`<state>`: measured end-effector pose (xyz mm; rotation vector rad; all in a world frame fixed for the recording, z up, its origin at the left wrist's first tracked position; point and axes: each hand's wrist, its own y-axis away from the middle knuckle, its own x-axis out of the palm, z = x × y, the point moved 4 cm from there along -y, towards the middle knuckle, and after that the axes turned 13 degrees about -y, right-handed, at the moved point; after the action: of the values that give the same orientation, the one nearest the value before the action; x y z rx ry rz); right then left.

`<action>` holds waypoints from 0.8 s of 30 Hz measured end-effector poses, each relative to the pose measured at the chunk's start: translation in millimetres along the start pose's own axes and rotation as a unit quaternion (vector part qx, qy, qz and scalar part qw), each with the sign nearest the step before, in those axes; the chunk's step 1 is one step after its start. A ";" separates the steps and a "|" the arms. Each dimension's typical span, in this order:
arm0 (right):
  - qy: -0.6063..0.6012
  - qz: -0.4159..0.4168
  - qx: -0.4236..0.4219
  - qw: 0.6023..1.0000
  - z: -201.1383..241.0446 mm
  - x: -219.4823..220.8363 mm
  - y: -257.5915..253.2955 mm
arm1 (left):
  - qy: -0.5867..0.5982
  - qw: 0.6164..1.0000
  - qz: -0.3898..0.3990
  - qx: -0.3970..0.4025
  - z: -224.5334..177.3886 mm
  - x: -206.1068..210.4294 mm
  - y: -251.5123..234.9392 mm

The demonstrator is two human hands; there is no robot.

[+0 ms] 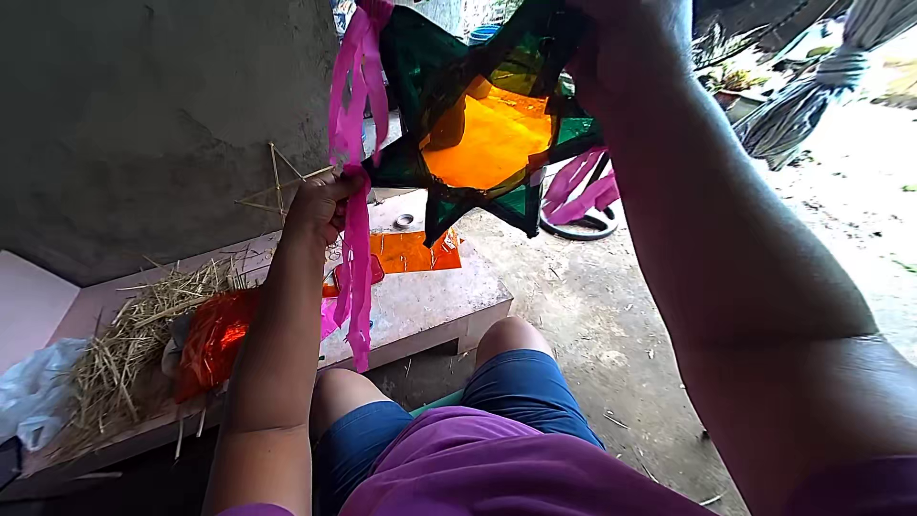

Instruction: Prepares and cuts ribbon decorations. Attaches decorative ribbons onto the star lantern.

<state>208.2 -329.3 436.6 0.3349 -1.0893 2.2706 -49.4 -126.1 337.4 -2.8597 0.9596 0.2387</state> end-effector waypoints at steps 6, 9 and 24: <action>-0.015 0.006 0.005 1.000 -3.2 -2.1 5.8 | 0.024 0.999 0.003 -0.024 8.8 -2.1 -4.8; -0.018 0.006 0.000 1.000 -6.5 -4.2 8.7 | 0.024 0.999 -0.010 -0.025 11.7 -1.6 -6.5; 0.288 0.110 0.203 0.930 5.0 5.6 -29.8 | 0.114 0.993 -0.017 -0.040 47.5 7.3 -15.9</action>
<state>221.8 -316.3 461.0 -0.3051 -0.3671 2.5425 -39.3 -110.3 290.4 -3.0230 0.9577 -0.0554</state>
